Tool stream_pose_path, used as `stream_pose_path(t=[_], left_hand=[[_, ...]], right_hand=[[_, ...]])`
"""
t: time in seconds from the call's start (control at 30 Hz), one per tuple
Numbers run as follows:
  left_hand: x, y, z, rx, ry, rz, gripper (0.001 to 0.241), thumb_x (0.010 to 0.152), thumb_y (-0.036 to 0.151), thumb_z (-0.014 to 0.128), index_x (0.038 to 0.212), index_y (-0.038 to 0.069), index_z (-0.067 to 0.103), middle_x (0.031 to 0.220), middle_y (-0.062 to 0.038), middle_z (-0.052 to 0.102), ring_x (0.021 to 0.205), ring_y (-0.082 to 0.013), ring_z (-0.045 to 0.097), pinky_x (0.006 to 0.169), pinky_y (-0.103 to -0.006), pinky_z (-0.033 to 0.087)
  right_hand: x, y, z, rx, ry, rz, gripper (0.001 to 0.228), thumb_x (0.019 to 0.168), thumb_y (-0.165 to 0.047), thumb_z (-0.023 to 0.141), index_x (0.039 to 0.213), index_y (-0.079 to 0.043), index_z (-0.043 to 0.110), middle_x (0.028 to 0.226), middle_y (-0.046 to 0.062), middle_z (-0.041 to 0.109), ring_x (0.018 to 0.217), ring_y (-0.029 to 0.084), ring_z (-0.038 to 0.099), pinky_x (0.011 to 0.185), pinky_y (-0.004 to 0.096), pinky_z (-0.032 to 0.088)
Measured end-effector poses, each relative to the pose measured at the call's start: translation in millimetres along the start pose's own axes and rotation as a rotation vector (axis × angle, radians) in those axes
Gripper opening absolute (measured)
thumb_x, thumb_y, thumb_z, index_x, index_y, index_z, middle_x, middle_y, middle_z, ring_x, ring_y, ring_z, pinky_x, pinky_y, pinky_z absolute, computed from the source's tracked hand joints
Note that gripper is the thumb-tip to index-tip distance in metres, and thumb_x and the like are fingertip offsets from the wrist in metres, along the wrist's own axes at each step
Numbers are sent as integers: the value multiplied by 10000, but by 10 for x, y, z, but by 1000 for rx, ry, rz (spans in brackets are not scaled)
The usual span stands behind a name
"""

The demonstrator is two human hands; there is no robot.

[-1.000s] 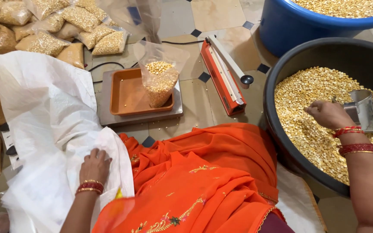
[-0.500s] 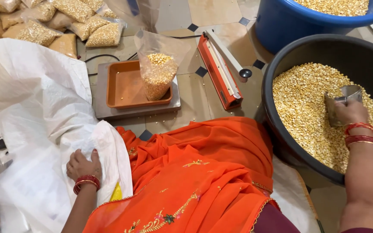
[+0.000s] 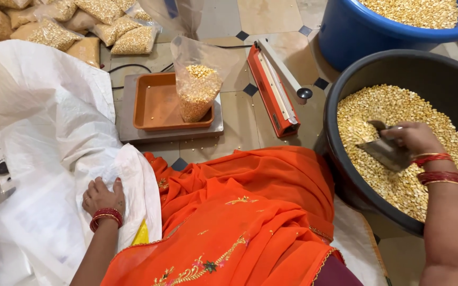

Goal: Scooping grains into plastic bags, weighing them on a scale, and sealing the bags with a heat sealer.

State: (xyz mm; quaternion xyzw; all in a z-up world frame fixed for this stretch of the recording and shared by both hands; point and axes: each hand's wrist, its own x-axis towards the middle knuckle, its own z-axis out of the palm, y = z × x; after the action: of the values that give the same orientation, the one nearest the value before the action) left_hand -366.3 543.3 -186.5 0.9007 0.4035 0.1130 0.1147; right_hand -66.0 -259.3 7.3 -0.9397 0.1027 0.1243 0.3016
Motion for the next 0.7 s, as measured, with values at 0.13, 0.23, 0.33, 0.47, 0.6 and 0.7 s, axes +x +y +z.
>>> stream_pose_path(t=[0.13,0.23,0.33,0.47,0.6,0.7], left_hand=[[27,-20,-24,4,-43,21,734,976,612,488,1542,145,467,1618,-196,374,1462,-430,305,1208,-556,161],[32,-15,-103,30,-127,36,727,949,640,461,1556,239,450,1641,-152,332,1472,-435,263,1195,-570,136],[74,28,-175,55,-193,61,749,929,658,457,1567,268,427,1660,-119,306,1487,-429,243,1193,-585,129],[51,90,-208,73,-199,82,793,904,669,462,1587,274,379,1668,-109,284,1482,-424,240,1180,-600,137],[53,145,-211,85,-182,83,819,902,686,455,1606,282,347,1665,-114,285,1479,-424,246,1175,-599,146],[57,144,-224,93,-173,85,829,898,694,460,1606,276,352,1666,-113,292,1481,-426,249,1187,-591,141]], right_hand=[[124,398,-254,658,158,24,144,953,-187,708,942,-43,716,732,-23,517,624,89,428,553,272,325],[203,730,-492,891,279,-50,114,981,-142,687,876,-99,694,693,-69,488,574,57,372,540,247,277],[446,1173,-646,1186,220,-294,257,1008,-104,614,756,-144,581,639,-37,470,541,80,370,586,231,309],[45,706,-612,1514,107,-524,394,1066,-59,549,697,-137,435,637,11,452,600,116,442,666,229,378],[-530,-670,-345,1584,-17,-614,341,1041,-127,575,711,-93,501,617,34,460,597,132,459,659,240,397],[-795,-1730,-85,1342,11,-619,316,1056,-93,615,759,-114,510,713,-32,450,603,61,376,597,217,310]])
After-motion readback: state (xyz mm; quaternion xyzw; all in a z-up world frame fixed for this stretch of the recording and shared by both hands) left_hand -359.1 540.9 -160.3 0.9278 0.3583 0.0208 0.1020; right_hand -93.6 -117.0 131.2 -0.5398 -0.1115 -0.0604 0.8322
